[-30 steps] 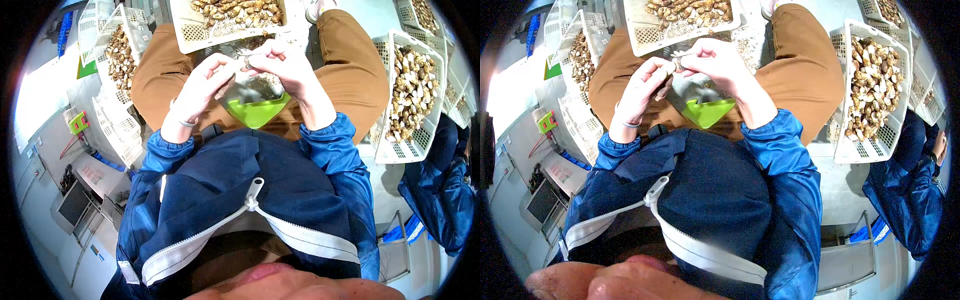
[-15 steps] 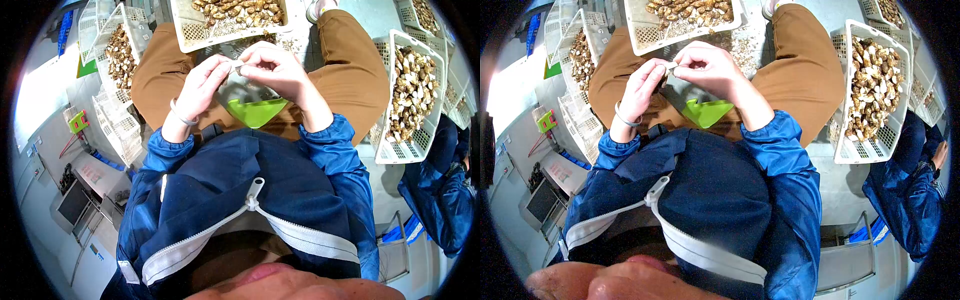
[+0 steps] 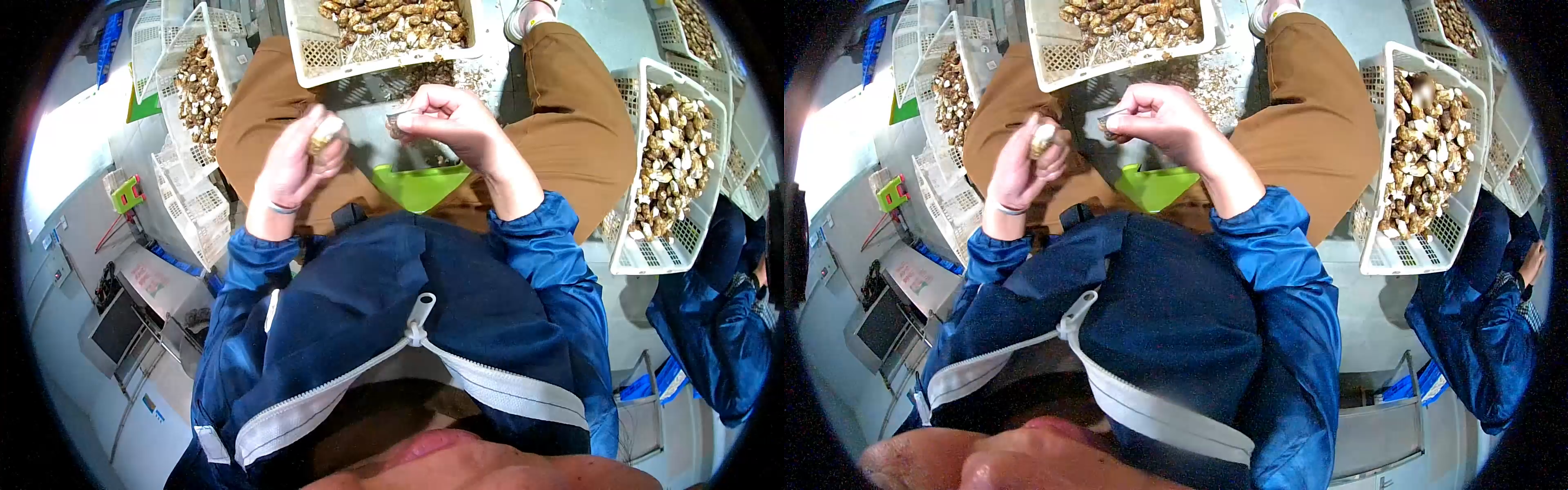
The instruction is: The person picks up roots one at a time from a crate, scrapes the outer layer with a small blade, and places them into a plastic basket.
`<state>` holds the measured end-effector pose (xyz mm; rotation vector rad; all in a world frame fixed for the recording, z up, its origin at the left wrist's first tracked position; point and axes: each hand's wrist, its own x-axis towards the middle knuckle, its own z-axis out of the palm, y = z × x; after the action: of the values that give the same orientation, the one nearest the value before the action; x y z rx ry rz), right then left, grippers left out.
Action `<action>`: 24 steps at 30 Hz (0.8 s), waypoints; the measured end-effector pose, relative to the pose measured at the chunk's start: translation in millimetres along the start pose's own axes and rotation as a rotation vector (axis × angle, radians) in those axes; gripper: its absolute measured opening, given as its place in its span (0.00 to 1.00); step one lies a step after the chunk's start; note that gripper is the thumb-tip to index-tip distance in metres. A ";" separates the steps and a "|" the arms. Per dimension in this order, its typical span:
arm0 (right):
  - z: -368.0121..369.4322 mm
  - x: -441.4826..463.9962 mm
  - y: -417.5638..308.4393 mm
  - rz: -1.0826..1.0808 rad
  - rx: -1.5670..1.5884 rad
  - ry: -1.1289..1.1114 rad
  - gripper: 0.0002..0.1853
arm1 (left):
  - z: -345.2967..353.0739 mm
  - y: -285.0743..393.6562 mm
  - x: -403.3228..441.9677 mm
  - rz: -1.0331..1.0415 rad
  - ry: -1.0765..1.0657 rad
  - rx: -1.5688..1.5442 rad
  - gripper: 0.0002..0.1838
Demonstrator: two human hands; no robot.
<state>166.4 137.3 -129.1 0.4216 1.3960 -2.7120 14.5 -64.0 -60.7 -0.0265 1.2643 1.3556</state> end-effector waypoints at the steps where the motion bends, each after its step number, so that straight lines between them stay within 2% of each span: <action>1: 0.0 -1.5 -3.0 0.002 -0.162 0.042 0.08 | -23.9 6.1 -5.2 0.120 -0.015 -0.161 0.27; 2: -0.2 -2.2 -3.8 0.006 -0.321 0.086 0.09 | -52.3 17.0 -12.6 0.237 -0.029 -0.321 0.30; 4: -0.4 -0.8 4.5 -0.028 -0.286 0.091 0.10 | -94.9 52.5 -34.5 0.624 0.351 -0.428 0.35; 6: -0.7 1.2 7.0 -0.037 -0.365 0.116 0.11 | -125.2 83.6 -38.5 0.737 0.515 -0.513 0.37; 7: -2.6 2.0 11.4 -0.107 -0.485 0.131 0.11 | -192.2 77.9 -38.9 0.625 0.083 -0.530 0.30; 8: -2.4 3.4 12.3 -0.141 -0.515 0.145 0.11 | -161.1 82.4 -13.3 0.610 0.312 -0.453 0.27; 9: -2.6 2.9 12.8 -0.172 -0.547 0.162 0.11 | -180.4 75.5 11.5 0.453 0.335 -0.365 0.23; 11: -4.2 2.8 13.8 -0.196 -0.560 0.189 0.11 | -121.5 69.8 79.9 0.318 0.273 -0.059 0.20; 14: -6.6 2.9 12.9 -0.101 -0.490 0.236 0.12 | -108.1 48.7 197.0 0.231 0.349 1.107 0.22; 15: -11.7 8.3 18.4 -0.161 -0.540 0.241 0.11 | -114.5 40.9 231.4 0.284 0.354 1.495 0.22; 16: -14.1 11.1 16.7 -0.123 -0.581 0.248 0.11 | -120.1 34.1 259.0 0.337 0.350 1.882 0.21; 18: -16.5 13.1 11.9 -0.046 -0.658 0.257 0.10 | -125.9 23.1 290.0 0.112 0.366 2.213 0.18; 19: -14.0 12.1 2.8 0.010 -0.647 0.274 0.09 | -140.4 16.0 304.1 0.088 0.358 2.198 0.16; 20: -14.9 14.2 1.4 0.014 -0.614 0.271 0.09 | -155.5 5.8 314.0 0.116 0.438 2.135 0.18; 22: -15.9 17.2 2.2 0.024 -0.540 0.262 0.09 | -146.5 10.7 303.3 0.084 0.409 2.045 0.21; 24: -17.3 16.0 0.4 0.039 -0.528 0.264 0.10 | -157.2 2.7 303.8 0.305 0.469 1.984 0.23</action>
<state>154.9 152.2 -143.3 0.7619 2.0557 -2.1850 -173.0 43.9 -325.7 1.2870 2.5512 -0.2191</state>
